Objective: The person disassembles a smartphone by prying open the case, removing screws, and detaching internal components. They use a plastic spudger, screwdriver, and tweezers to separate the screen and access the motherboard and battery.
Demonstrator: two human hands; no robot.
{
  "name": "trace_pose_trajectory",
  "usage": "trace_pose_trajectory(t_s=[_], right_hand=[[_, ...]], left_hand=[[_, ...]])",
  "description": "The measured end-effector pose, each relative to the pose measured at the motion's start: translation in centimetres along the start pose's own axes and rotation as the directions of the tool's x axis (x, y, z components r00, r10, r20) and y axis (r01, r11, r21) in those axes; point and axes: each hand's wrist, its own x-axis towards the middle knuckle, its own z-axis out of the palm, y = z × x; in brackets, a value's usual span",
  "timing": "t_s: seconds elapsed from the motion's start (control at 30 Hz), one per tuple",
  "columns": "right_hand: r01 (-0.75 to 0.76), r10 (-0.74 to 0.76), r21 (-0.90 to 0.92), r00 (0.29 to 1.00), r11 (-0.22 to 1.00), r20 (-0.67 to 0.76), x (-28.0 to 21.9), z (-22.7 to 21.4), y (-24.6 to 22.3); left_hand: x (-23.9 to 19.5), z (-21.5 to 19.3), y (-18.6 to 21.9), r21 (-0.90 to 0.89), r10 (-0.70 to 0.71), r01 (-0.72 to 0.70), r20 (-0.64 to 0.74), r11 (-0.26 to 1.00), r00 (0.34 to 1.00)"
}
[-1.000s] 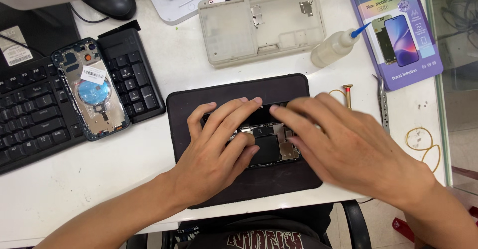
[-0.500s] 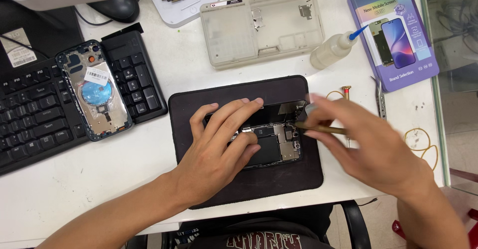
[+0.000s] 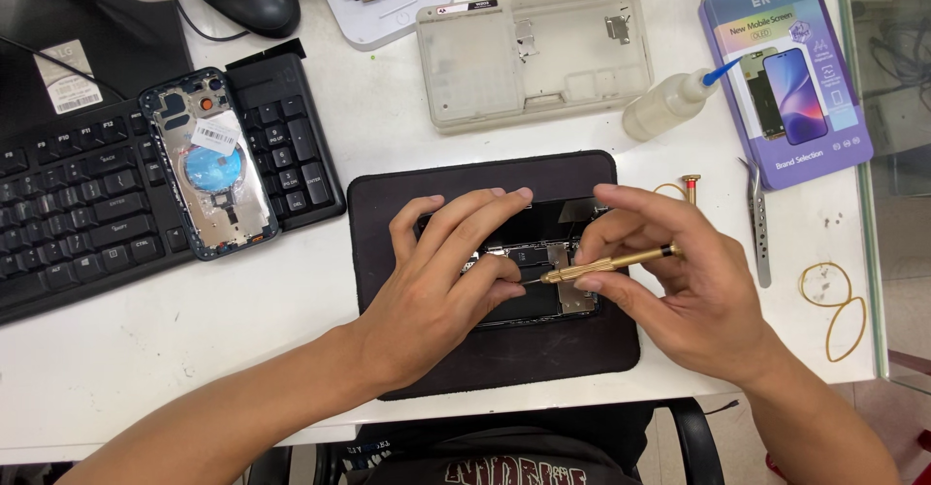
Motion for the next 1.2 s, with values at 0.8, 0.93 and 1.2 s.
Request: trace_pose_trajectory(t_s=[0.8,0.93,1.2], right_hand=[[-0.25,-0.195,-0.708,0.854,0.66,-0.483,-7.5,-1.5,4.9],[-0.224,-0.16,-0.707,0.887,0.671,-0.433,-6.8,-1.5,4.4],[-0.257,-0.132,-0.754,0.901,0.604,-0.413,-5.0,-2.2,2.5]], left_hand=[[0.2,0.0,0.4,0.123,0.001,-0.001,0.001,0.992,1.0],[-0.1,0.4,0.9,0.21,0.036,-0.035,-0.003,0.977,0.999],[-0.1,0.8,1.0,0.257,0.047,-0.035,-0.039,0.966,0.998]])
